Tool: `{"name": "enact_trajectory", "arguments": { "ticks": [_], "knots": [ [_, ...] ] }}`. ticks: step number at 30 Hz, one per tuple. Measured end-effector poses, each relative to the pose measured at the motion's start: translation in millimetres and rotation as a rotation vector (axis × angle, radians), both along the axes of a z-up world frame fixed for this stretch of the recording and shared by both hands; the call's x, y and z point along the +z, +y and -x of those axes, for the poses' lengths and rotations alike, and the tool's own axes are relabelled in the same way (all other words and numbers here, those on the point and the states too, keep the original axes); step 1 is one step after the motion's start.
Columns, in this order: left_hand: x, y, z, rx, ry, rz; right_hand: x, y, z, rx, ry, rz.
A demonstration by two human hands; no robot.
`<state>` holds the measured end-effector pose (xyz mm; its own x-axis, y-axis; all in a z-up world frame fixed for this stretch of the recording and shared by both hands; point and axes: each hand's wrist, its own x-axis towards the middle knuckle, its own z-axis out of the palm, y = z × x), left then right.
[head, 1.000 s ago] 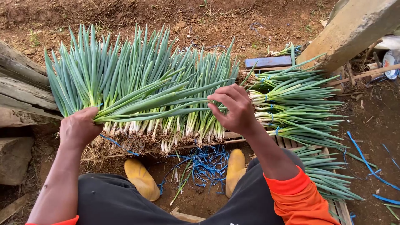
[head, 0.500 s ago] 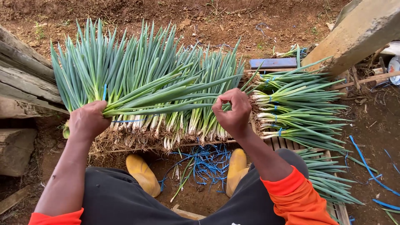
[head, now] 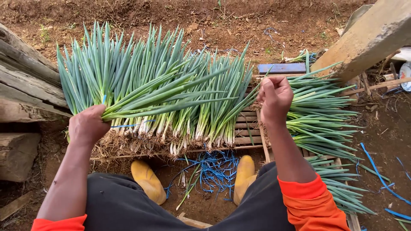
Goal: Bundling green onions using plastic ties
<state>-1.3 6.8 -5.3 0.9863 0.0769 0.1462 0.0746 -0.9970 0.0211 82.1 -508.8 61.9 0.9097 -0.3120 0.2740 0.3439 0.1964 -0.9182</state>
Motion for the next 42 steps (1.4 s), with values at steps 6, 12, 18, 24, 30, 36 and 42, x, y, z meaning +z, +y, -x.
{"name": "enact_trajectory", "arguments": {
  "ticks": [6, 12, 18, 24, 30, 36, 42],
  "knots": [
    [0.9, 2.4, 2.6, -0.054, -0.153, 0.036, 36.0, -36.8, 8.2, 0.532, 0.258, 0.745],
    [-12.3, 10.1, 0.1, -0.133, -0.268, 0.021, 21.2, -43.8, -4.7, 0.632, 0.609, 0.911],
    [-13.1, 9.5, -1.2, -0.154, -0.268, 0.035, 21.0, -34.8, -0.1, 0.144, 0.011, 0.822],
    [-14.9, 11.7, -1.1, -0.169, -0.277, -0.021, 4.1, -26.6, -6.1, 0.208, 0.38, 1.071],
    [-9.4, 6.6, 1.4, -0.187, -0.355, -0.02, -6.3, -22.7, -15.1, 0.291, 0.551, 1.14],
    [-8.5, 7.6, 1.1, -0.202, -0.434, -0.04, -15.0, -26.0, -18.6, 0.247, 0.268, 1.165],
    [3.3, 1.6, 4.6, -0.227, -0.414, -0.053, -11.3, -30.7, -15.3, 0.139, 0.231, 1.122]
  ]
}}
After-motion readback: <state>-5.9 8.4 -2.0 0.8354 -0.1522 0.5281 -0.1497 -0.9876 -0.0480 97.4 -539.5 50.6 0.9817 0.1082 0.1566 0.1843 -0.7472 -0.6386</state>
